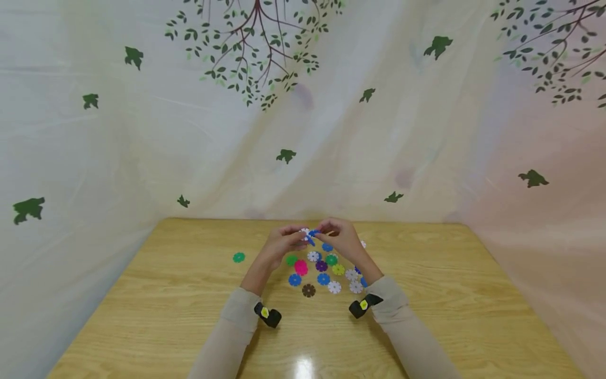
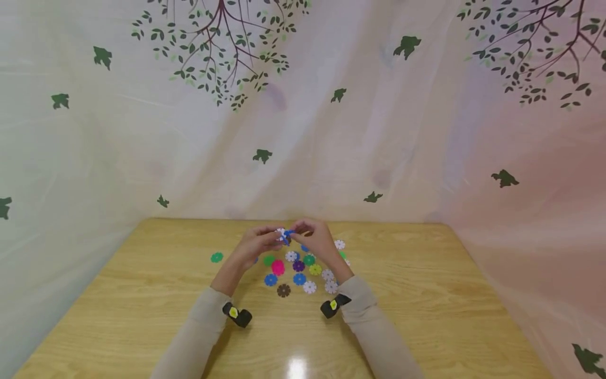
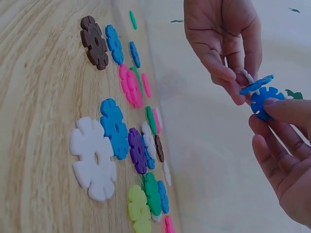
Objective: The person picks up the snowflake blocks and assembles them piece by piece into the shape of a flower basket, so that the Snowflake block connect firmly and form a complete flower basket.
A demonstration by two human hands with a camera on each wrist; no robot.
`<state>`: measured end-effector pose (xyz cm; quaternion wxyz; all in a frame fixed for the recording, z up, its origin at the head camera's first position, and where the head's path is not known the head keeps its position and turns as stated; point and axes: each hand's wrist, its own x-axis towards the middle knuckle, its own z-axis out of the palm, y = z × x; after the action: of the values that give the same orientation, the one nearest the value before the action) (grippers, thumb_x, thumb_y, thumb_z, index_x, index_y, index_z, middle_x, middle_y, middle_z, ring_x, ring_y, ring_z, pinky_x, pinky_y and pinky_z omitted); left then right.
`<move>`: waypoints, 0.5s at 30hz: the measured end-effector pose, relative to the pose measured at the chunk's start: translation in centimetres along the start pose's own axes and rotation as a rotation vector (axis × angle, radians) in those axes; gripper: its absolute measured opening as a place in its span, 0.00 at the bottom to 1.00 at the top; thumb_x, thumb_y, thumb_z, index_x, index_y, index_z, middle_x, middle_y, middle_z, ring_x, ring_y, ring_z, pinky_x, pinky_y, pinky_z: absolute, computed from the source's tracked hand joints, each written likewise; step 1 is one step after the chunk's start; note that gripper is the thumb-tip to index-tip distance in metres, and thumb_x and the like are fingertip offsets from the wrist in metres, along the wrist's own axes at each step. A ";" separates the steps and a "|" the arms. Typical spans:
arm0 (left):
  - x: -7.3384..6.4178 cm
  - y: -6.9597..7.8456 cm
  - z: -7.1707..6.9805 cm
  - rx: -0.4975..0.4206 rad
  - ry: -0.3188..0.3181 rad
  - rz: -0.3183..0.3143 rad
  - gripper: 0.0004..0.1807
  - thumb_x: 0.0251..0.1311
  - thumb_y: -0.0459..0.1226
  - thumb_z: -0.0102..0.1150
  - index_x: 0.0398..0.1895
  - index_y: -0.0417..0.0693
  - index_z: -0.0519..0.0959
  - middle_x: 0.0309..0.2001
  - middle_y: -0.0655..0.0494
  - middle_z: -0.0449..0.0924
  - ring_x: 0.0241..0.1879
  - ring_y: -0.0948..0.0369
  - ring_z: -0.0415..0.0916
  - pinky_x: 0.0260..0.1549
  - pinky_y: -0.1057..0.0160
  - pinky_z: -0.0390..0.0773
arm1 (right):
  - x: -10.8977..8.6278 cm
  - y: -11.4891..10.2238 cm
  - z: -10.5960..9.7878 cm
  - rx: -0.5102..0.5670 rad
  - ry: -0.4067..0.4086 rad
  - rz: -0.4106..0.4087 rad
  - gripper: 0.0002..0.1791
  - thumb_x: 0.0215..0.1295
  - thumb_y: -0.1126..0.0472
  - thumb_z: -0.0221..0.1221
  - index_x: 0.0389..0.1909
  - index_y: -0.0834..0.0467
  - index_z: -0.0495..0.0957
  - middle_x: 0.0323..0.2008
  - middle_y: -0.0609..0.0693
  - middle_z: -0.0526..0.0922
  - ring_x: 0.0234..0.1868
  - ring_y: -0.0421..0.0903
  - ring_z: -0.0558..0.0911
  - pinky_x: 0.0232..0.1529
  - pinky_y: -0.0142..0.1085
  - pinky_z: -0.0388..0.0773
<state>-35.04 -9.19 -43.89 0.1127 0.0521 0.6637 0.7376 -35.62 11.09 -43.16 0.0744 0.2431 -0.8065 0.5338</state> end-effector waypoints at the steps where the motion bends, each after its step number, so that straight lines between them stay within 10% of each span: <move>1: 0.0 0.0 0.0 0.001 -0.001 0.002 0.20 0.72 0.34 0.58 0.62 0.31 0.76 0.48 0.47 0.84 0.40 0.62 0.86 0.47 0.63 0.86 | 0.0 -0.1 0.0 -0.007 0.007 -0.001 0.07 0.66 0.71 0.64 0.42 0.71 0.83 0.40 0.67 0.86 0.44 0.62 0.85 0.40 0.28 0.81; 15: -0.4 0.5 0.0 -0.047 0.000 -0.002 0.18 0.72 0.34 0.59 0.58 0.29 0.78 0.41 0.52 0.87 0.38 0.64 0.86 0.53 0.59 0.84 | -0.5 0.1 0.1 0.190 0.091 -0.064 0.06 0.61 0.70 0.69 0.36 0.69 0.86 0.37 0.68 0.88 0.33 0.36 0.87 0.38 0.29 0.85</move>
<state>-34.71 -9.35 -43.33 0.1146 0.0487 0.6462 0.7530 -35.19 11.15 -43.50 0.1047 0.2504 -0.7399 0.6156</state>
